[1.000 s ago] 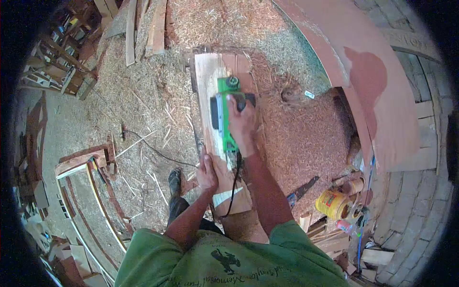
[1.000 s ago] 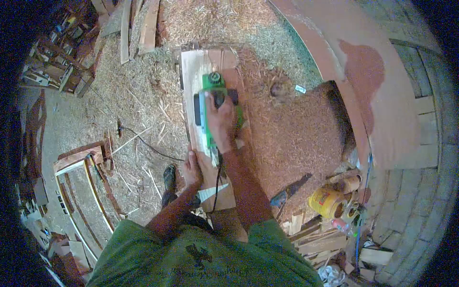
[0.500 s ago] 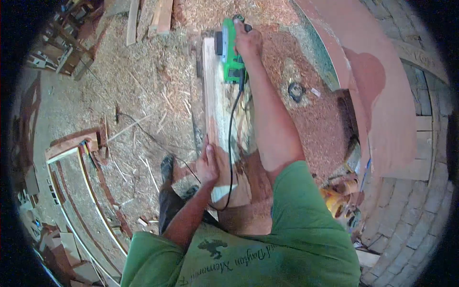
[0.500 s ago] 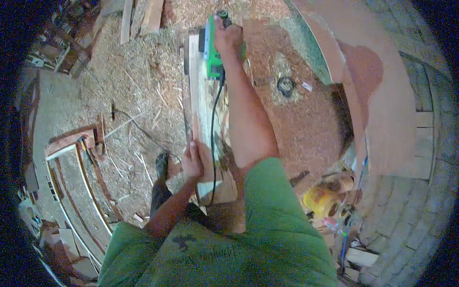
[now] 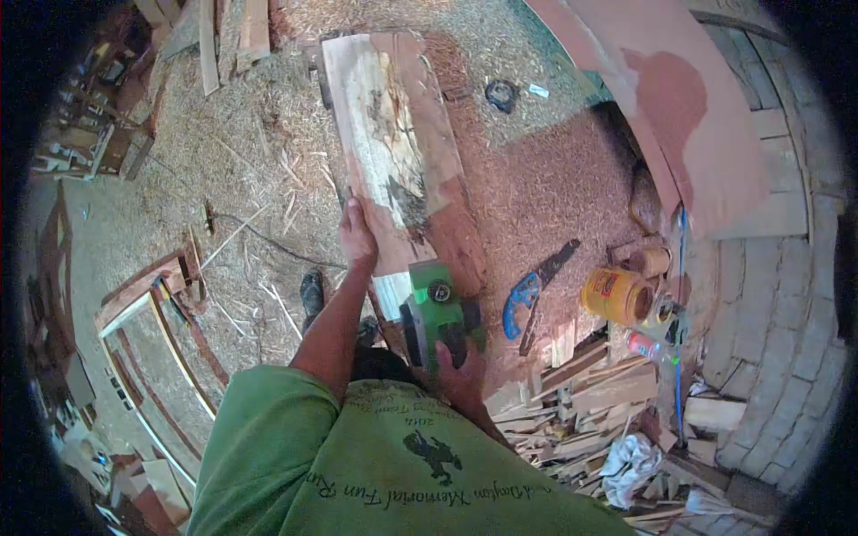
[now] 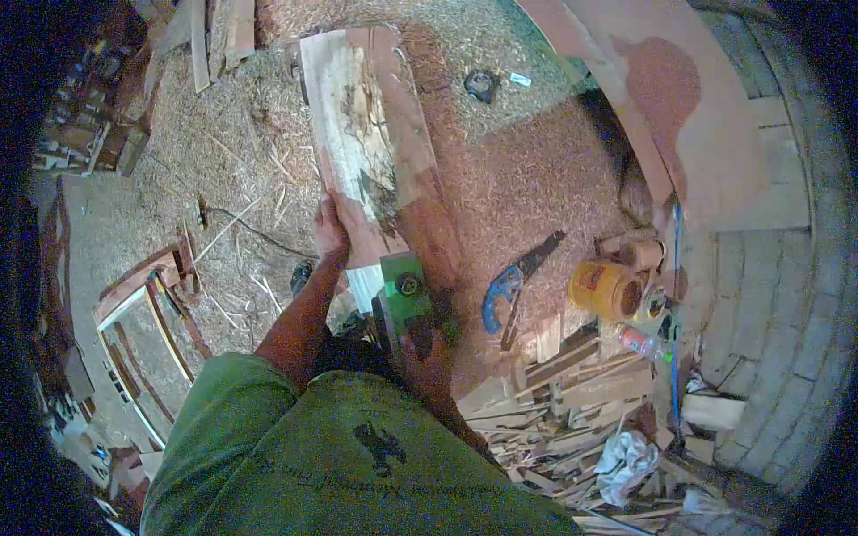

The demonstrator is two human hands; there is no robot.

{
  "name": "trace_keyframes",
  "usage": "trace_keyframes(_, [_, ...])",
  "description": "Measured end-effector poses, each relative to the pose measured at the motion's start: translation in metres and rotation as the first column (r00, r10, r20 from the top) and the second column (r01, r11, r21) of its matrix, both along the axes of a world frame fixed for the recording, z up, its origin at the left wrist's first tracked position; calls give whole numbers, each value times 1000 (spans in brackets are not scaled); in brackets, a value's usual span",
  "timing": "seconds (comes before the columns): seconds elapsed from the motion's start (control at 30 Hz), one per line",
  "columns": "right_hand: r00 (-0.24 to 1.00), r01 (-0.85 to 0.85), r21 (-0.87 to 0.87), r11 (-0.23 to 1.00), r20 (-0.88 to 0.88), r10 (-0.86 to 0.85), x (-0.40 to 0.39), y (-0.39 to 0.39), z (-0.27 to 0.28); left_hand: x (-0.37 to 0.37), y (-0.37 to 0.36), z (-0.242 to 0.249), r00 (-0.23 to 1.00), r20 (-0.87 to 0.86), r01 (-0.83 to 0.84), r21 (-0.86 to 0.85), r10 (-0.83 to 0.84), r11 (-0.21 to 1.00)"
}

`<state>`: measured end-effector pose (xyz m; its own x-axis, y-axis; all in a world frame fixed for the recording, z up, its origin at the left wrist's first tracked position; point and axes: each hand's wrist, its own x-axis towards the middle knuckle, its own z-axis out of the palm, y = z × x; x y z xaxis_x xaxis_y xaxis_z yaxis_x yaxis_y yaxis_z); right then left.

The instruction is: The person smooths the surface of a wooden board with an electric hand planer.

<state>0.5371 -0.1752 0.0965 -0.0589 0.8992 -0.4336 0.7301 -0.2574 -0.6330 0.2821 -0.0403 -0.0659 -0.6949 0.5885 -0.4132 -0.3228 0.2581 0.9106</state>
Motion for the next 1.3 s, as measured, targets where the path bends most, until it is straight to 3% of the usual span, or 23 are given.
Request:
trace_keyframes(0.03, [999, 17, -91, 996, 30, -15, 4, -7, 2, 3, -1, 1, 1000, 6, -18, 58, 18, 998])
trace_keyframes(0.13, [990, 6, -58, 998, 144, 2, -15, 3, 11, 8, 2, 11, 995, -42, -93, 2, 93, 996])
trace_keyframes(0.23, [993, -19, 82, 996, 117, 10, -31, 25, -6, 3, -2, 27, 996, -91, -14, -14, 13, 1000])
trace_keyframes(0.27, [999, 0, 91, 996, 34, -4, -37, 34, -9, 5, 1, 0, 994, -57, -90, 42, 93, 995])
trace_keyframes(0.33, [991, 43, 104, 994, -131, -29, -61, 64, -3, 7, 3, -6, 991, -43, -121, 85, 125, 989])
trace_keyframes(0.43, [999, 44, 195, 980, -25, -40, -97, 103, 3, 6, -4, -4, 997, -1, -82, 52, 83, 995])
trace_keyframes(0.5, [998, -23, 153, 988, 53, 15, -112, 131, -3, 3, -6, -3, 998, -39, -42, 70, 44, 997])
trace_keyframes(0.53, [995, -54, 130, 990, 91, 42, -119, 142, -6, 9, 5, 25, 983, -99, -144, 115, 155, 983])
trace_keyframes(0.63, [989, -103, 309, 945, 130, 65, -149, 166, 2, 3, 2, 36, 992, 105, -61, -38, 65, 997])
trace_keyframes(0.67, [992, -100, 340, 935, 110, 66, -157, 175, 4, -6, -2, 41, 997, 45, 72, -121, -67, 990])
trace_keyframes(0.73, [995, -88, 401, 912, 69, 66, -174, 190, 6, -2, -5, 25, 995, -77, 55, -91, -62, 994])
trace_keyframes(0.77, [997, -77, 337, 938, 28, 72, -183, 200, 13, -1, -3, 16, 989, -138, 48, -74, -58, 996])
trace_keyframes(0.8, [997, -69, 268, 961, -12, 74, -192, 211, 24, 1, 3, 31, 997, -43, -57, 36, 58, 998])
trace_keyframes(0.83, [996, -63, 196, 979, -48, 74, -199, 221, 28, -2, 2, 30, 1000, 10, -10, -1, 10, 1000])
trace_keyframes(0.9, [992, -74, 251, 965, -79, 96, -206, 245, -5, -7, -3, 28, 990, 120, 87, -68, -79, 994])
trace_keyframes(1.0, [982, -95, 407, 908, -111, 153, -236, 281, -11, 3, 0, 6, 1000, -17, -16, 28, 16, 999])
trace_keyframes(1.03, [977, -102, 471, 876, -118, 178, -249, 295, -9, 2, 0, 12, 1000, 7, -1, 1, 1, 1000])
trace_keyframes(1.13, [993, -111, 430, 896, 23, 112, -284, 343, -27, -1, 0, 17, 1000, 26, 16, -22, -16, 1000])
trace_keyframes(1.23, [966, -106, 406, 908, -173, 191, -317, 394, -33, -2, -2, 24, 998, 49, 44, -106, -39, 993])
trace_keyframes(1.3, [976, -100, 445, 890, -130, 175, -344, 429, -36, -5, 0, 34, 999, 17, 50, -194, -47, 980])
